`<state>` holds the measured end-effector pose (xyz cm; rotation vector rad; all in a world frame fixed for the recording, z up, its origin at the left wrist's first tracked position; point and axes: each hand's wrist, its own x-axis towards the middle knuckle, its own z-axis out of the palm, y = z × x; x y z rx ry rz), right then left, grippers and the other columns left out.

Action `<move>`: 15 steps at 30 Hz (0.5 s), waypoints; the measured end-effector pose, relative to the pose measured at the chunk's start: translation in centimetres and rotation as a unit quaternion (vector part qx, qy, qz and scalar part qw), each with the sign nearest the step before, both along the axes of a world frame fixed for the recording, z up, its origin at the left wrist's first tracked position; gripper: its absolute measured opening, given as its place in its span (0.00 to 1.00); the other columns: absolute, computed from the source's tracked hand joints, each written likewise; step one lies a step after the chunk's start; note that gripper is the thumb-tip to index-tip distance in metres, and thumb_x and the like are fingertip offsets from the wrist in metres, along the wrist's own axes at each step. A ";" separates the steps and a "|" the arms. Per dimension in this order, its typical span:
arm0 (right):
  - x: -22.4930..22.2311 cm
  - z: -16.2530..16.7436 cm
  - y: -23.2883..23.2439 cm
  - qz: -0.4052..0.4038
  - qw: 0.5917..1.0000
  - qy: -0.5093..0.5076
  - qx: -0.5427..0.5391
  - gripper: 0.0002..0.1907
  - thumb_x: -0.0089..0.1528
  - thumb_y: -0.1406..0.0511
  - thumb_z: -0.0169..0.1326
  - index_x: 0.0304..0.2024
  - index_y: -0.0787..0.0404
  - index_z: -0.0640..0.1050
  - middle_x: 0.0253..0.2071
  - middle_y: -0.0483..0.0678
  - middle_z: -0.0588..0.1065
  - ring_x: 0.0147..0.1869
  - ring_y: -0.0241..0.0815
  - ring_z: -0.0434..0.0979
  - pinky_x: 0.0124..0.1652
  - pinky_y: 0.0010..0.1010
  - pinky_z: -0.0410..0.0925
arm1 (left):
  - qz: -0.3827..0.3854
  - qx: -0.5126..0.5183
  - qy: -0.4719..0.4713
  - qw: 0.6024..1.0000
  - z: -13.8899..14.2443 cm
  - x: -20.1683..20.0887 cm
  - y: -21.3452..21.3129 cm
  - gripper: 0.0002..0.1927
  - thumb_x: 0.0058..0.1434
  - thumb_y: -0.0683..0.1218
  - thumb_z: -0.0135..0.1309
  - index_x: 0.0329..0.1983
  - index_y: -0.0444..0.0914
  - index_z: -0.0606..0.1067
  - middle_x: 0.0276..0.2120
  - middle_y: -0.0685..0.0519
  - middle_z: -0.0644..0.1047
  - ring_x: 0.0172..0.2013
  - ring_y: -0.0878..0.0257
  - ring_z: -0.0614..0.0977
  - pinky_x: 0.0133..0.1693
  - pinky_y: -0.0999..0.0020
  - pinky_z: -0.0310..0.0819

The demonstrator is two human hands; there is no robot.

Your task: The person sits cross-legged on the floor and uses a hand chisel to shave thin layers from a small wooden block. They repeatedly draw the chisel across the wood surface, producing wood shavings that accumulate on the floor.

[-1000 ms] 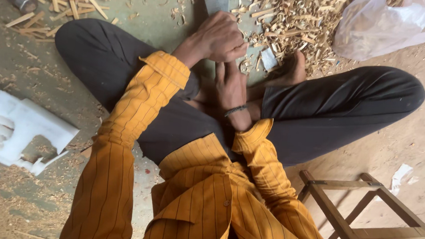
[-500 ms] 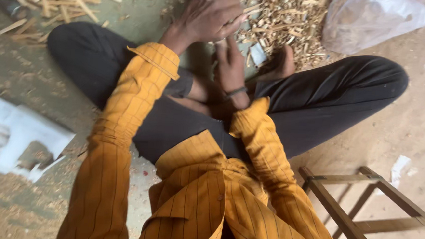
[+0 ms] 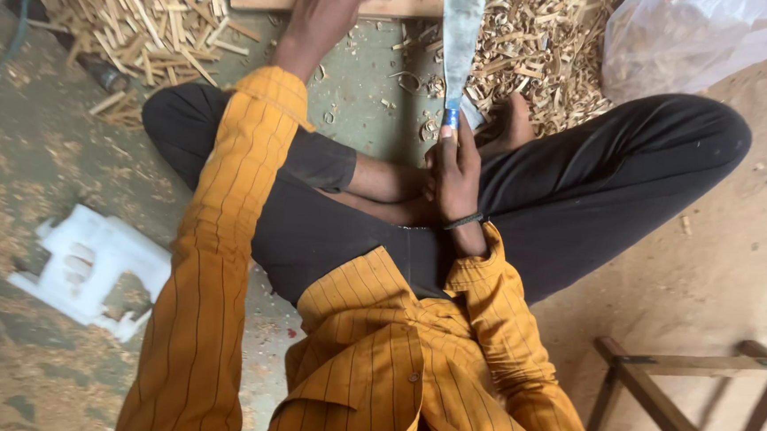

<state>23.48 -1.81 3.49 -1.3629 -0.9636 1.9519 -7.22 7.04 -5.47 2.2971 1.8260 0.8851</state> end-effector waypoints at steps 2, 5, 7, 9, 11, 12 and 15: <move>0.0 -0.3 0.1 -0.002 1.000 0.004 -0.013 0.27 0.74 0.58 0.42 0.75 0.55 0.59 0.22 0.40 0.64 0.15 0.28 0.56 0.15 0.22 0.54 | 0.039 -0.019 -0.078 0.996 1.0 1.1 -0.4 0.06 0.62 0.33 0.54 0.42 0.33 0.75 0.35 0.39 0.78 0.35 0.42 0.81 0.37 0.51 0.73; 0.1 -0.7 0.0 -0.005 1.000 0.010 -0.020 0.28 0.74 0.59 0.43 0.75 0.55 0.60 0.22 0.40 0.64 0.15 0.28 0.56 0.15 0.22 0.54 | 0.112 -0.060 -0.203 0.971 1.5 2.5 -0.4 0.06 0.61 0.34 0.60 0.38 0.30 0.74 0.33 0.41 0.79 0.33 0.45 0.84 0.36 0.58 0.78; 0.0 -1.1 0.0 -0.001 1.000 0.019 -0.023 0.28 0.74 0.59 0.43 0.75 0.55 0.60 0.22 0.40 0.64 0.15 0.28 0.56 0.15 0.23 0.54 | 0.161 -0.074 -0.258 0.950 1.1 3.2 -0.3 0.07 0.59 0.36 0.63 0.36 0.29 0.75 0.33 0.43 0.80 0.32 0.49 0.86 0.34 0.61 0.81; 0.0 -1.3 -0.2 0.004 1.000 0.014 -0.021 0.27 0.74 0.59 0.43 0.75 0.55 0.60 0.22 0.40 0.64 0.15 0.29 0.57 0.15 0.23 0.55 | 0.198 -0.068 -0.285 0.935 0.6 3.8 0.0 0.06 0.57 0.37 0.63 0.36 0.31 0.78 0.32 0.45 0.81 0.30 0.53 0.87 0.32 0.63 0.83; -0.1 -1.4 -0.3 0.007 1.000 0.010 -0.019 0.27 0.74 0.59 0.43 0.75 0.54 0.60 0.22 0.40 0.64 0.15 0.29 0.57 0.15 0.23 0.55 | 0.235 -0.051 -0.183 0.953 0.1 4.2 0.5 0.05 0.55 0.38 0.66 0.32 0.32 0.80 0.29 0.46 0.82 0.29 0.52 0.86 0.32 0.60 0.80; -0.1 -1.4 -0.3 0.008 1.000 0.007 -0.020 0.27 0.74 0.59 0.43 0.75 0.54 0.59 0.22 0.40 0.64 0.15 0.28 0.57 0.15 0.23 0.55 | 0.253 -0.044 -0.132 0.958 -0.1 4.3 0.8 0.05 0.54 0.39 0.67 0.30 0.32 0.81 0.27 0.47 0.83 0.29 0.52 0.86 0.32 0.58 0.78; 0.1 -1.3 -0.4 0.003 1.000 0.016 -0.021 0.27 0.74 0.59 0.43 0.75 0.54 0.60 0.22 0.40 0.64 0.15 0.28 0.57 0.15 0.23 0.55 | 0.325 -0.076 -0.096 0.938 -0.6 4.2 1.2 0.08 0.54 0.43 0.69 0.25 0.35 0.81 0.24 0.49 0.83 0.26 0.52 0.84 0.34 0.57 0.78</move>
